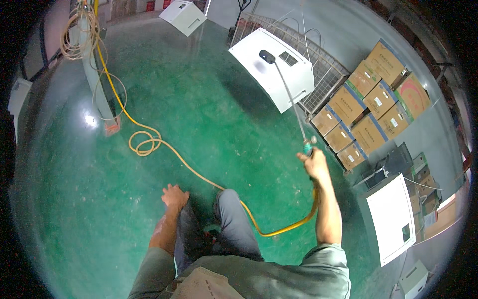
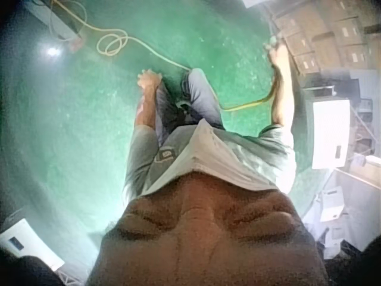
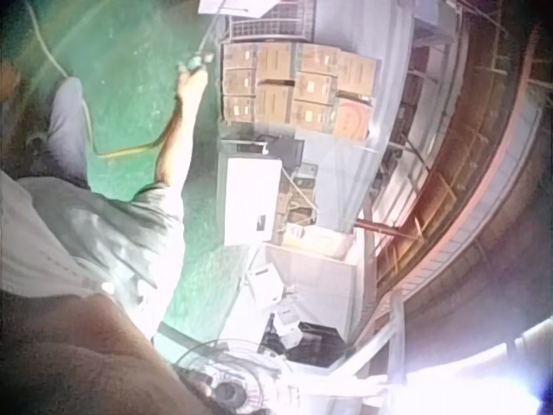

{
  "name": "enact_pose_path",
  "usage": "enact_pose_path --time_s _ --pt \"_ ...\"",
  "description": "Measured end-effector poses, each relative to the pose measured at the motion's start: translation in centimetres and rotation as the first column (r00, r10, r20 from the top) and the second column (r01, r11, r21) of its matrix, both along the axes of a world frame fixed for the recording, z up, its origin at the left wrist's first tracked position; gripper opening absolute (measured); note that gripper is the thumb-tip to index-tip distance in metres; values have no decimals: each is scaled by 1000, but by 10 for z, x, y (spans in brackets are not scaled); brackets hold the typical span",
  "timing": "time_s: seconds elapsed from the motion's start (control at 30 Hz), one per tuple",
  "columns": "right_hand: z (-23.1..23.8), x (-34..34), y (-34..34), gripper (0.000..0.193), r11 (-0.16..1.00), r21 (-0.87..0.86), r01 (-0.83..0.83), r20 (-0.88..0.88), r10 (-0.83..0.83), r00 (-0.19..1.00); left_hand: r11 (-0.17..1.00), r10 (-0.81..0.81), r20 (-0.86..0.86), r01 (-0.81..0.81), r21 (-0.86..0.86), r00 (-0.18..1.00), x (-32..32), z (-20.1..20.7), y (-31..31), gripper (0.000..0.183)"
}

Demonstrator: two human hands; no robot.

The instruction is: The person uses a flame torch to apply heat to plastic wrap around large metal panels suspended in a workshop.

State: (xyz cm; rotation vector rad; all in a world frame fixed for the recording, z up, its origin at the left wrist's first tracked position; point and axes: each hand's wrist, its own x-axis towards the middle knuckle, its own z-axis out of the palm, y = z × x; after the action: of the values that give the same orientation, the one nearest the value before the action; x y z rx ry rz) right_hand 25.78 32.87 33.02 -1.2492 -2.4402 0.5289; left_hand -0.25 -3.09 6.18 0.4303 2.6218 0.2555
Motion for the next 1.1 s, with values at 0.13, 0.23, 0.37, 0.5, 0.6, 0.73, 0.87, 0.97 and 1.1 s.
enact_pose_path --time_s 0.13,0.23,0.37,0.5,0.6,0.73,0.87,0.97,1.1 --pt "-46 -10 -64 28 845 -533 -47 -241 -98 966 1000 -2 -2 2 -12 1000 -1 -2 0 61" --pt "-76 -10 -80 25 673 -726 -140 -321 -152 935 1000 -5 -9 5 -12 1000 -2 -2 2 62" --pt "-101 -4 -87 22 444 -873 -204 -361 -306 881 1000 -4 9 4 -27 1000 -3 1 4 63" --pt "-122 1 -86 22 300 -921 -249 -362 -421 832 1000 7 14 -6 -30 1000 -1 10 6 62" --pt "-141 5 -83 22 211 -918 -335 -396 -474 786 1000 12 4 -12 -28 1000 3 14 5 61" --pt "-162 13 -75 18 94 -905 -415 -393 -555 733 1000 11 22 -10 -30 1000 1 13 7 61" --pt "-180 21 -71 15 -33 -876 -481 -360 -618 699 1000 8 1 -8 -27 1000 0 8 6 61" --pt "-194 28 -66 16 -102 -840 -533 -349 -651 674 1000 4 -2 -4 -29 1000 0 5 9 61" --pt "-204 32 -60 16 -110 -818 -564 -359 -668 652 999 0 8 0 -50 1000 -3 -1 8 62"
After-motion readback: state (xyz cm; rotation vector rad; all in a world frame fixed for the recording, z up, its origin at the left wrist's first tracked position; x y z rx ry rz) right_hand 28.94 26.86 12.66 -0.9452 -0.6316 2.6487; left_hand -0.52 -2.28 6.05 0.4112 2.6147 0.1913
